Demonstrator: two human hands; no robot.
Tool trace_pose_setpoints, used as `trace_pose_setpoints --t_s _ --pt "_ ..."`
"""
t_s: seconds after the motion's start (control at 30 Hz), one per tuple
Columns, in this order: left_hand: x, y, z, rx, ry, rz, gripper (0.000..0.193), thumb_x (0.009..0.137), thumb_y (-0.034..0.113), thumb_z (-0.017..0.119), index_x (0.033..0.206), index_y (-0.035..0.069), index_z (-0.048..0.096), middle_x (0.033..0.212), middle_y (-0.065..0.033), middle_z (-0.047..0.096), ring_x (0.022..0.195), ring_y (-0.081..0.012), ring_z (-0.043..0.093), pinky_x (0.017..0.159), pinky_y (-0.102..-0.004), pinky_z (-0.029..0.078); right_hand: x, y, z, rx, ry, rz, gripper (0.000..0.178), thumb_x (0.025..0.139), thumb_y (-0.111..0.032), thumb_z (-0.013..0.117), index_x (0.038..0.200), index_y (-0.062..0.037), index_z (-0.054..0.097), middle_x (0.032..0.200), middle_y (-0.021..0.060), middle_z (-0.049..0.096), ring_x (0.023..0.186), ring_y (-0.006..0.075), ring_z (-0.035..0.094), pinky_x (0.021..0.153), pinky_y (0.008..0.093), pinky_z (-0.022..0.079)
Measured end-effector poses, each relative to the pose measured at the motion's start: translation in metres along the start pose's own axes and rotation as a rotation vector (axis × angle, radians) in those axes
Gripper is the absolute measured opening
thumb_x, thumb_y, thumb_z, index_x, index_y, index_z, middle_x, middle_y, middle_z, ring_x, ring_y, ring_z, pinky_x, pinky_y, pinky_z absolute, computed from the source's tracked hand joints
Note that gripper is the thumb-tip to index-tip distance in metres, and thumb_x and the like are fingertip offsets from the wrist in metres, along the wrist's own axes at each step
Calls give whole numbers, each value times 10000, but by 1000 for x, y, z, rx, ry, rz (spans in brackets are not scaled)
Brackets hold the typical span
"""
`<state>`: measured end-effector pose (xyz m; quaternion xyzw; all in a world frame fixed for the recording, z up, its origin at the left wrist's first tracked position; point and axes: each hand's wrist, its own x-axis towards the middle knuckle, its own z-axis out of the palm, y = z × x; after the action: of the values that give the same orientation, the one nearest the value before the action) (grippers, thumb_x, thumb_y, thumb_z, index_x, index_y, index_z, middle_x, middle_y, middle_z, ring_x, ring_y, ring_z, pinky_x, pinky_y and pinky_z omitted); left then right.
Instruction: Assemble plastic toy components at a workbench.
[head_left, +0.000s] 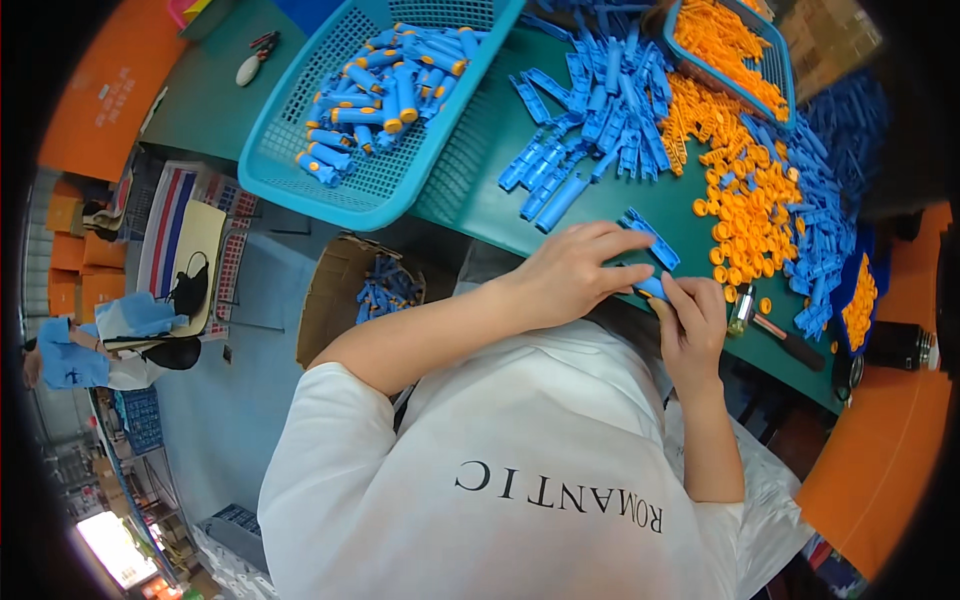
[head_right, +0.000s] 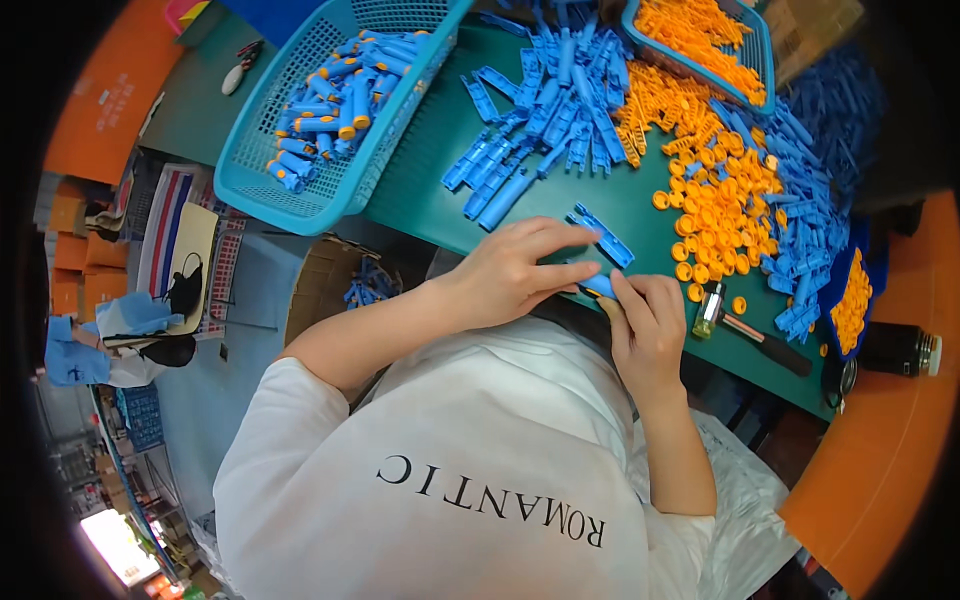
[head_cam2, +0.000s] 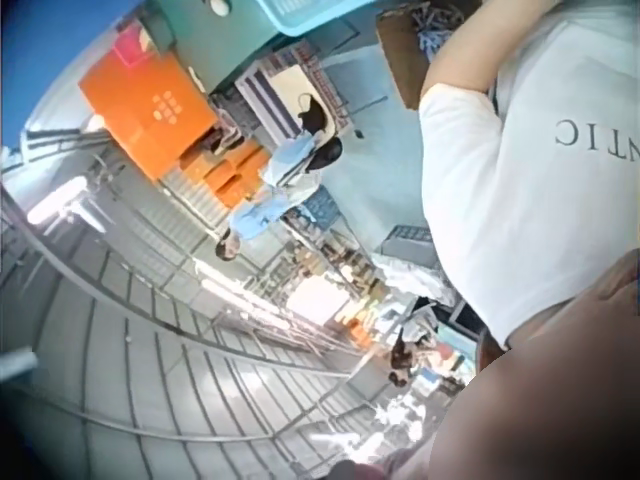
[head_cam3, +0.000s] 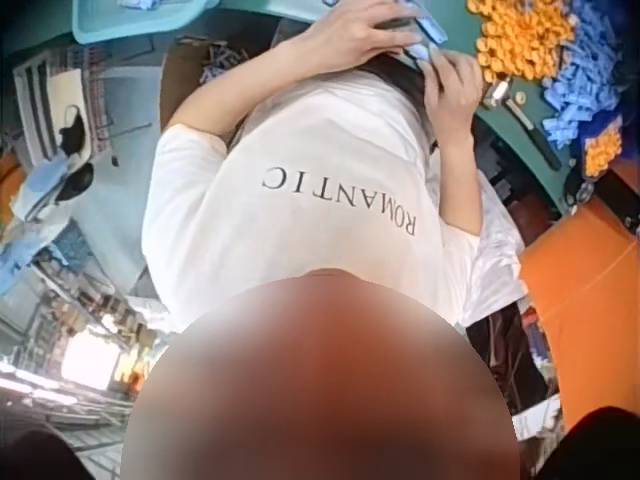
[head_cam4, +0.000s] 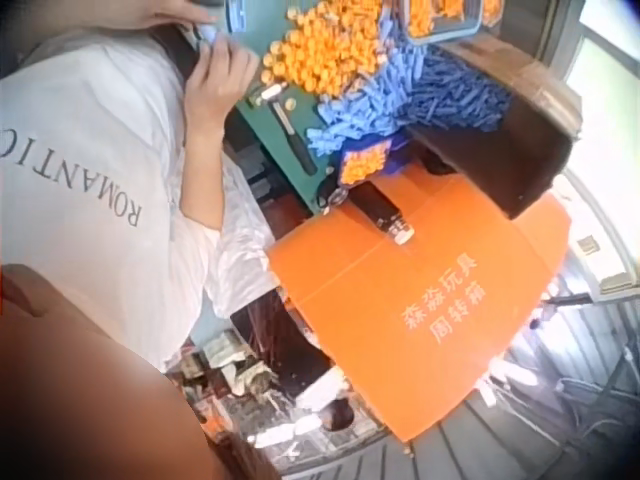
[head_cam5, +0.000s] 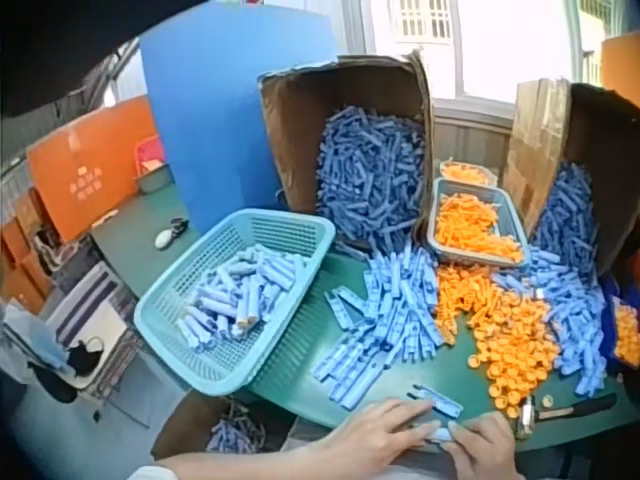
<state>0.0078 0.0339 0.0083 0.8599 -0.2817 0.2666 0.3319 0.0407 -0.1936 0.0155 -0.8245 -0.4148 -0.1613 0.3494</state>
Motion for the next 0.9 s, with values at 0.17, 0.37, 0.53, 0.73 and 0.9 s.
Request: trace_pose_setpoints --t_s 0.17,0.37,0.53,0.73,0.9 --pt "-5 -6 8 -80 -29 14 307 778 112 790 1075 82 723 943 -85 649 936 -299 642 826 -425 521 0 -10 -3 -124 3 13 349 785 43 755 1126 13 688 1006 158 631 914 336 590 802 405 476" --pt "17 52 -44 -625 -204 -640 300 852 94 804 1016 0 571 834 -152 718 805 -258 736 727 -369 585 11 -53 -14 -4 -93 -5 337 785 41 735 1117 36 678 945 180 658 821 347 628 726 406 502" --pt "-26 70 -27 -732 -78 -744 280 912 179 777 864 -43 613 853 -131 714 826 -150 701 768 -313 580 -12 -57 -7 120 -180 -50 328 779 -32 754 1091 35 678 793 157 637 642 322 628 566 399 496" --pt "-60 64 0 -505 -164 -840 260 943 207 735 885 -15 613 789 -118 650 731 -230 637 650 -360 515 -42 -54 28 147 -216 2 171 772 -22 749 918 19 671 714 141 606 606 301 606 562 386 474" --pt "-47 66 -18 -891 -113 -1165 272 981 227 714 869 0 613 815 -89 692 805 -135 686 712 -283 563 -23 -66 5 309 -178 135 258 763 -14 755 1009 39 697 738 150 634 616 313 620 576 369 483"
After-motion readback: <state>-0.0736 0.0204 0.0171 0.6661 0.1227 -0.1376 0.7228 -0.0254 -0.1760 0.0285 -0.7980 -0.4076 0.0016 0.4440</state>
